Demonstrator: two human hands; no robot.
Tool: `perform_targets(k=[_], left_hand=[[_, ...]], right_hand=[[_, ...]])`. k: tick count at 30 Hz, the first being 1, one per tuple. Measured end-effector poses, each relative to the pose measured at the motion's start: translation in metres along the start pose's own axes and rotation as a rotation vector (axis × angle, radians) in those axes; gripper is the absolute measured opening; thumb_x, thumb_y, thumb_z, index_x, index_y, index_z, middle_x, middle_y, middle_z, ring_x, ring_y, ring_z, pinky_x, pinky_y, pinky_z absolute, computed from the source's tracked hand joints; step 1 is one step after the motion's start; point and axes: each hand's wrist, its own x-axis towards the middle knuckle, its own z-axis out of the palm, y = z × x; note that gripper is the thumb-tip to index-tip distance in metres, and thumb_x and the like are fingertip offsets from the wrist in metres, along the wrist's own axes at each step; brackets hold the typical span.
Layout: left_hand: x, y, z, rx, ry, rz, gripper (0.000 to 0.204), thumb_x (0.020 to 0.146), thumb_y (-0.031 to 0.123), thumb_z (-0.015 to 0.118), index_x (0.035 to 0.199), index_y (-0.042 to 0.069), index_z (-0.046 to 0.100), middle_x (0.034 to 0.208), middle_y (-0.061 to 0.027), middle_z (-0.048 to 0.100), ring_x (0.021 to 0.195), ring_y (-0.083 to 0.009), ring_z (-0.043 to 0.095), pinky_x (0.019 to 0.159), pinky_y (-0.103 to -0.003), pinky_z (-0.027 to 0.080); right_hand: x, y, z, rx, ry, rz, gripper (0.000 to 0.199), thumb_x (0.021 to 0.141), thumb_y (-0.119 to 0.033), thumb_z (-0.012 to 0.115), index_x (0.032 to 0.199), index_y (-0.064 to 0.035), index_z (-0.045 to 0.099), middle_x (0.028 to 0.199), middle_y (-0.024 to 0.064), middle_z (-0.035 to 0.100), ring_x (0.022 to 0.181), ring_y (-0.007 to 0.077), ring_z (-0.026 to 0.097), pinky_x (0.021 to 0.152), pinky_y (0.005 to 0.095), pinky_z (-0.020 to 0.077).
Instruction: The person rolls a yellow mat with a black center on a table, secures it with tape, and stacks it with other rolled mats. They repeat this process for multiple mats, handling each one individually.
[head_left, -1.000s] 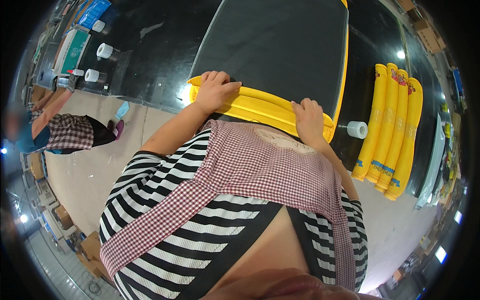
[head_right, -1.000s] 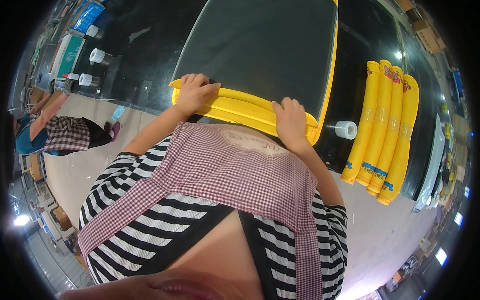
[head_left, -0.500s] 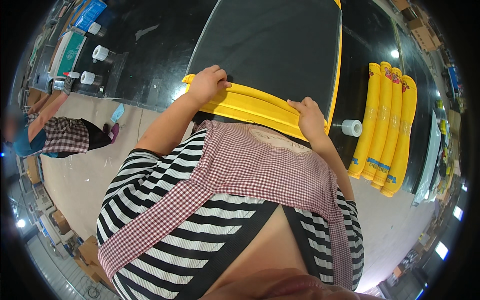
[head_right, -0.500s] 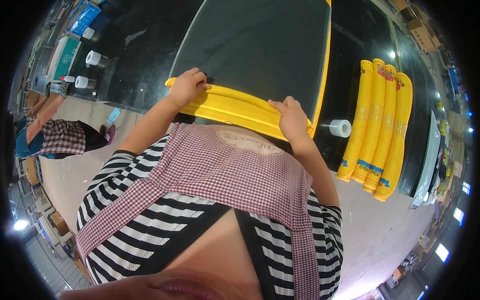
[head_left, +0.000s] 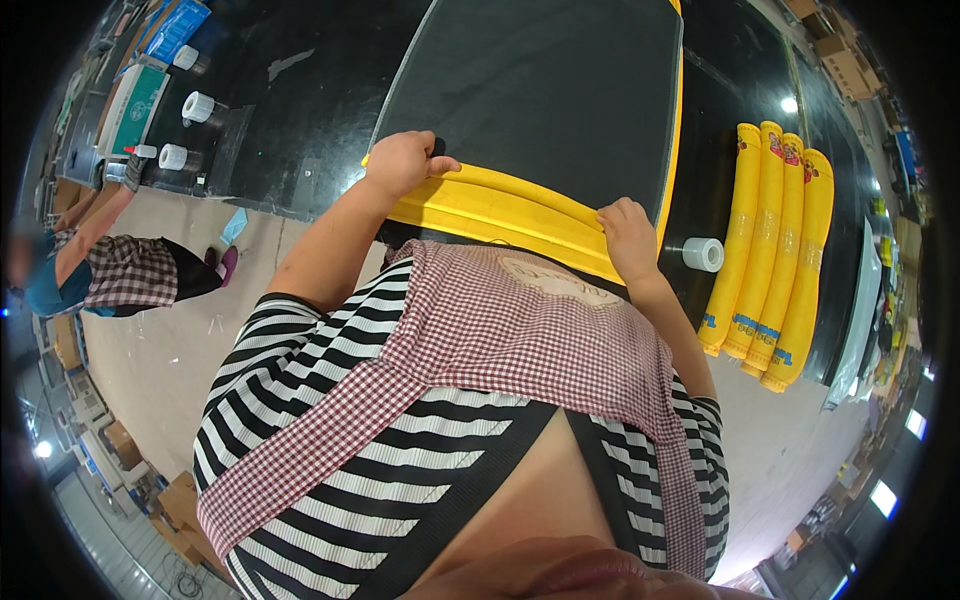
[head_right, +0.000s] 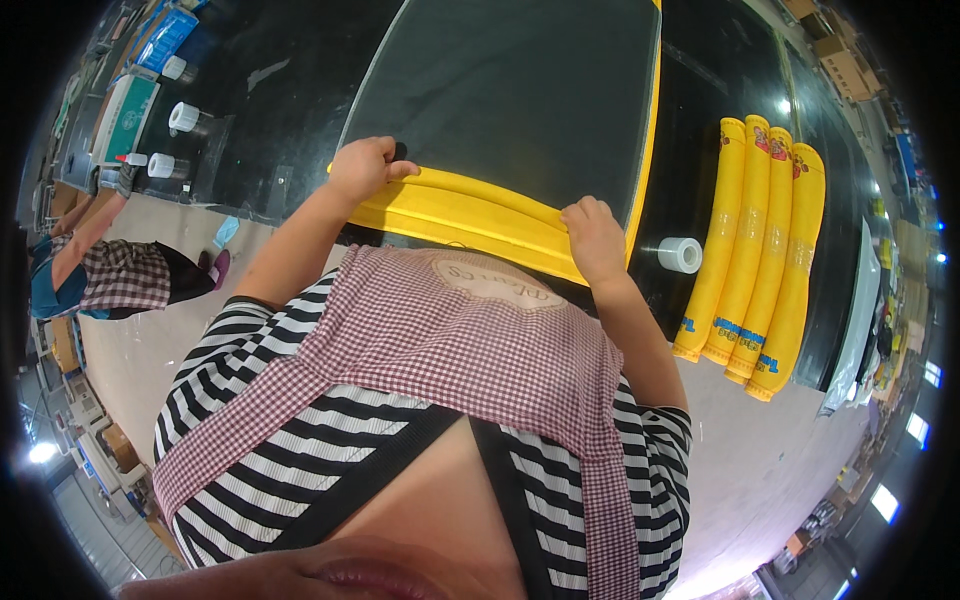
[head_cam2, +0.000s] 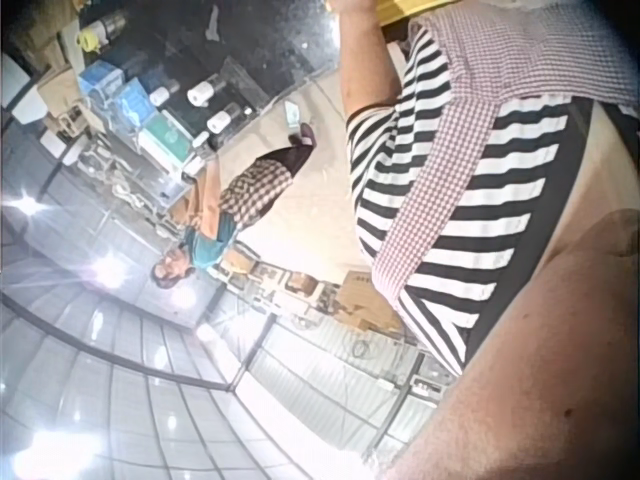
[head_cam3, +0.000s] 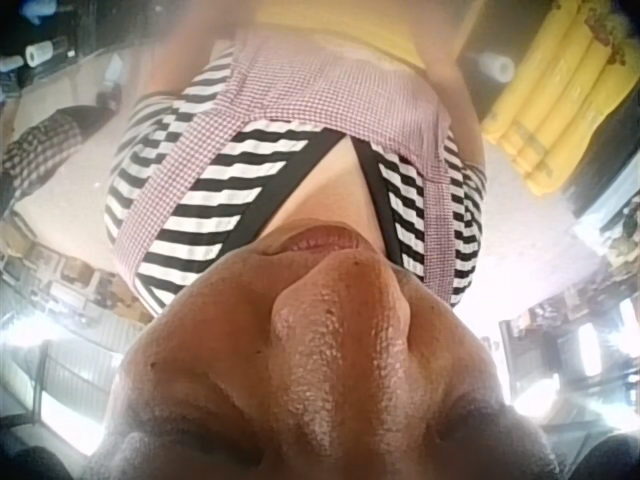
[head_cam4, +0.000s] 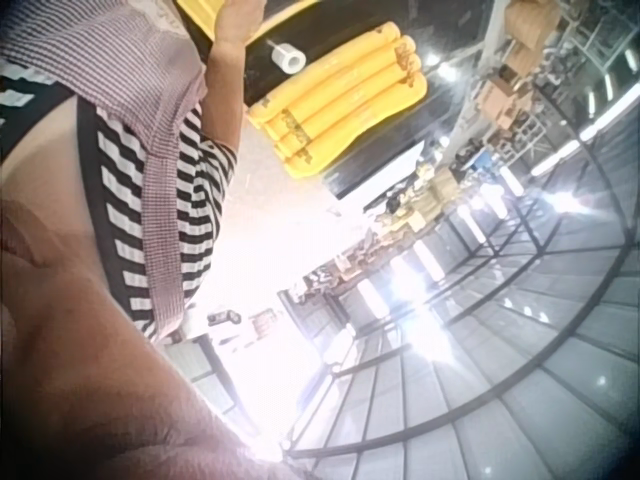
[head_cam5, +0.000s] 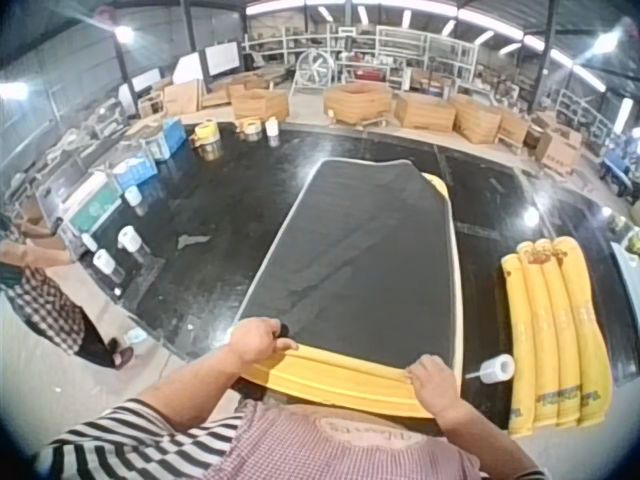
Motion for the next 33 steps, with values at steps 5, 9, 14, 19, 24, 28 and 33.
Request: perform_targets(k=[5,9,14,19,24,28,33], left_hand=[[-0.003,-0.019,0.014,-0.175,0.218,0.294,0.036,0.083,0.039,0.082,0.084,0.007,0.066,0.088,-0.0121,0.065,0.084,-0.0357,0.065,0.07,-0.045,0.051],[0.004,-0.03,0.013,-0.002,0.351,0.631,0.026,0.085,0.032,0.081,0.088,0.01,0.067,0.094,-0.0069,0.061,0.087,-0.0308,0.065,0.074,-0.042,0.053],[0.0,-0.048,0.012,-0.058,0.189,0.716,0.02,0.087,0.028,0.079,0.096,0.011,0.071,0.098,-0.0071,0.061,0.089,-0.0287,0.064,0.08,-0.04,0.054],[0.013,-0.05,-0.004,-0.053,0.097,0.705,0.024,0.092,0.026,0.075,0.111,0.012,0.073,0.1,-0.008,0.062,0.093,-0.0292,0.066,0.085,-0.04,0.055],[0.032,-0.019,-0.024,-0.022,-0.094,0.405,0.016,0.094,0.016,0.07,0.11,0.011,0.073,0.103,-0.0086,0.063,0.103,-0.0288,0.064,0.089,-0.037,0.054],[0.019,-0.012,-0.012,0.317,0.037,0.466,0.021,0.088,0.009,0.069,0.109,0.01,0.073,0.107,-0.0099,0.063,0.105,-0.0283,0.062,0.09,-0.036,0.053],[-0.031,0.009,0.031,0.421,0.123,0.248,0.057,0.102,0.022,0.055,0.156,0.009,0.042,0.148,-0.0266,0.051,0.138,-0.0422,0.051,0.117,-0.049,0.041]], right_hand=[[-0.005,-0.008,-0.013,-0.141,0.103,-0.192,0.024,0.091,-0.013,0.07,0.113,-0.0051,0.072,0.104,0.0113,0.063,0.1,0.0288,0.061,0.089,0.0383,0.0518],[-0.009,-0.012,-0.014,-0.255,-0.028,-0.173,0.033,0.089,-0.01,0.069,0.122,-0.0034,0.07,0.104,0.0117,0.063,0.1,0.0288,0.061,0.09,0.0373,0.0518],[-0.008,-0.01,-0.012,-0.234,-0.018,-0.147,0.033,0.09,-0.006,0.066,0.122,-0.0029,0.068,0.102,0.0109,0.063,0.098,0.0288,0.063,0.086,0.0384,0.0548],[0.016,0.003,-0.018,-0.027,0.052,-0.029,0.024,0.095,-0.008,0.065,0.119,-0.006,0.069,0.1,0.0095,0.065,0.094,0.031,0.064,0.083,0.0403,0.0564],[0.037,0.008,-0.022,-0.208,-0.044,0.046,0.02,0.097,-0.008,0.063,0.116,-0.0062,0.069,0.112,0.0108,0.068,0.103,0.0315,0.064,0.089,0.0389,0.055],[0.017,-0.011,-0.011,-0.286,-0.067,0.098,0.031,0.097,-0.006,0.061,0.128,-0.0066,0.066,0.118,0.0156,0.067,0.11,0.0341,0.063,0.095,0.0406,0.0531],[-0.01,-0.047,-0.004,-0.286,-0.253,0.231,0.078,0.099,-0.041,0.067,0.163,-0.0132,0.032,0.168,0.0289,0.025,0.156,0.0463,0.024,0.127,0.0569,0.0212]])
